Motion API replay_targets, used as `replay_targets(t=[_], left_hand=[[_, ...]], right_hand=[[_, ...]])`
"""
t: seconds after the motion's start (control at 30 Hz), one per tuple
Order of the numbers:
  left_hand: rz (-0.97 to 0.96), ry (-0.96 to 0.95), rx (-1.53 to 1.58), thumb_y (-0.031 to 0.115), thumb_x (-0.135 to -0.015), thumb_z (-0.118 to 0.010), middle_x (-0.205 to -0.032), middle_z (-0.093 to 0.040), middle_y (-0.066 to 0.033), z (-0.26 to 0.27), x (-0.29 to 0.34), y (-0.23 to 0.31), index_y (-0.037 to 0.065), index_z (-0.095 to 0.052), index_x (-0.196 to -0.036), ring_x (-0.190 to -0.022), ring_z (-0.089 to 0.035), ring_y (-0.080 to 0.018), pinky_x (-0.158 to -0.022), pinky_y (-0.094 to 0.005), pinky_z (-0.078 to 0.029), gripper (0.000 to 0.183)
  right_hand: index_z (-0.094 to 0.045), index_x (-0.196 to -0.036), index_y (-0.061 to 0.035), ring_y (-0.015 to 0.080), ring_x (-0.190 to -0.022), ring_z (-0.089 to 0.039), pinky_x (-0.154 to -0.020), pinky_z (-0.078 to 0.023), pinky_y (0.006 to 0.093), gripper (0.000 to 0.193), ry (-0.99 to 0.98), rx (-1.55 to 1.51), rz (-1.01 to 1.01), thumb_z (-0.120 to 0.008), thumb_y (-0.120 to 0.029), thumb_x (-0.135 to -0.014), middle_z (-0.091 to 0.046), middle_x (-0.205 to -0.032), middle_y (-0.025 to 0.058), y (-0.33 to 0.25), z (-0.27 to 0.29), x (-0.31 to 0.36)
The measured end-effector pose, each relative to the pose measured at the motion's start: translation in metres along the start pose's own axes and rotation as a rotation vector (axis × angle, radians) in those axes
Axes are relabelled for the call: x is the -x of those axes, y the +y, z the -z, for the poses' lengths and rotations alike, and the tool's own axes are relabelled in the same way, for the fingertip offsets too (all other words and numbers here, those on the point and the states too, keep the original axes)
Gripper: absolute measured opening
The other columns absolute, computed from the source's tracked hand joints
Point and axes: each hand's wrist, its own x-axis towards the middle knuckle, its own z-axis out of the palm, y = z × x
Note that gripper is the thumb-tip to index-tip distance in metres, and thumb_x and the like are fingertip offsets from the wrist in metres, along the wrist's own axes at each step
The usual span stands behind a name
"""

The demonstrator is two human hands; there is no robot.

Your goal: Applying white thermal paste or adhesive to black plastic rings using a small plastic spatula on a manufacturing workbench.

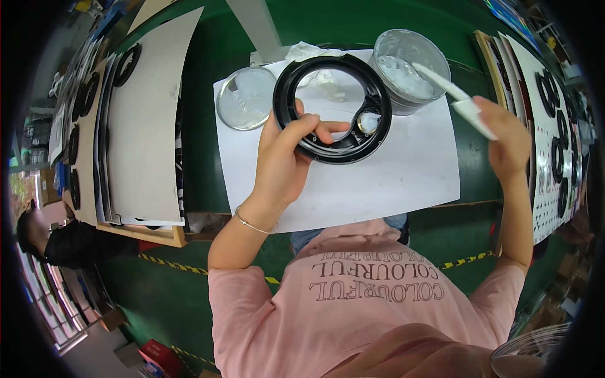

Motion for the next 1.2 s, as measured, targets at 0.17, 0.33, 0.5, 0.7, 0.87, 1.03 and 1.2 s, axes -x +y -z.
replay_targets(t=[0.17,0.33,0.5,0.7,0.87,1.03,1.2], left_hand=[[-0.13,0.02,-0.064,0.003,-0.08,-0.047,-0.059,-0.05,-0.0078,0.005,0.004,-0.006,0.008,-0.039,-0.084,-0.078,-0.06,-0.0279,-0.066,-0.0315,-0.046,0.011],[-0.288,-0.001,-0.186,0.002,-0.082,-0.047,-0.06,-0.05,-0.007,0.003,0.004,-0.015,0.006,-0.037,-0.084,-0.071,-0.06,-0.0243,-0.065,-0.0309,-0.046,0.012],[-0.472,-0.159,-0.355,0.002,-0.084,-0.044,-0.067,-0.048,-0.006,-0.012,0.003,-0.025,0.001,-0.033,-0.094,-0.067,-0.059,-0.0201,-0.064,-0.0314,-0.048,0.015],[-0.489,-0.163,-0.377,0.0,-0.084,-0.043,-0.068,-0.044,-0.0046,-0.016,0.009,-0.022,0.0,-0.032,-0.097,-0.065,-0.059,-0.0196,-0.065,-0.0328,-0.048,0.017],[-0.506,-0.164,-0.399,0.001,-0.084,-0.043,-0.068,-0.044,-0.0048,-0.017,0.011,-0.023,0.0,-0.032,-0.097,-0.065,-0.059,-0.0197,-0.064,-0.0316,-0.048,0.017],[-0.539,-0.179,-0.438,-0.001,-0.084,-0.044,-0.066,-0.047,-0.0063,-0.022,0.011,-0.022,0.0,-0.032,-0.099,-0.064,-0.059,-0.0197,-0.063,-0.0297,-0.047,0.019],[-0.555,-0.18,-0.457,-0.001,-0.084,-0.044,-0.065,-0.048,-0.007,-0.022,0.01,-0.023,-0.001,-0.031,-0.103,-0.063,-0.058,-0.0196,-0.062,-0.0294,-0.046,0.024]], right_hand=[[-0.056,-0.087,-0.0039,0.0302,-0.081,-0.06,-0.069,-0.05,0.0333,0.02,-0.228,0.248,0.174,-0.058,-0.003,-0.067,-0.059,-0.094,0.0177,-0.019,0.009,0.02],[-0.054,-0.095,-0.0032,0.0326,-0.081,-0.061,-0.067,-0.051,0.0339,0.021,-0.204,0.261,0.057,-0.053,-0.001,-0.075,-0.059,-0.092,0.0218,-0.027,0.046,0.037],[-0.047,-0.102,-0.0007,0.0348,-0.078,-0.061,-0.061,-0.05,0.0371,0.022,0.202,-0.212,-0.153,-0.047,0.0,-0.08,-0.059,-0.087,0.0256,-0.047,0.036,0.014],[-0.049,-0.09,-0.0042,0.0288,-0.073,-0.062,-0.057,-0.049,0.0299,0.023,-0.012,-0.167,-0.004,-0.061,-0.009,-0.071,-0.062,-0.086,0.0171,-0.064,0.026,-0.012],[-0.05,-0.088,-0.0042,0.0277,-0.071,-0.062,-0.056,-0.049,0.0289,0.024,0.013,-0.163,-0.002,-0.063,-0.011,-0.069,-0.062,-0.084,0.0171,-0.064,0.026,-0.013],[-0.051,-0.088,-0.0034,0.0269,-0.07,-0.062,-0.055,-0.048,0.0278,0.022,-0.008,-0.141,0.033,-0.062,-0.013,-0.071,-0.062,-0.083,0.0169,-0.062,0.027,-0.015],[-0.052,-0.088,-0.003,0.0266,-0.069,-0.062,-0.056,-0.047,0.0277,0.021,-0.007,-0.138,0.032,-0.06,-0.012,-0.072,-0.062,-0.083,0.0162,-0.061,0.027,-0.015]])
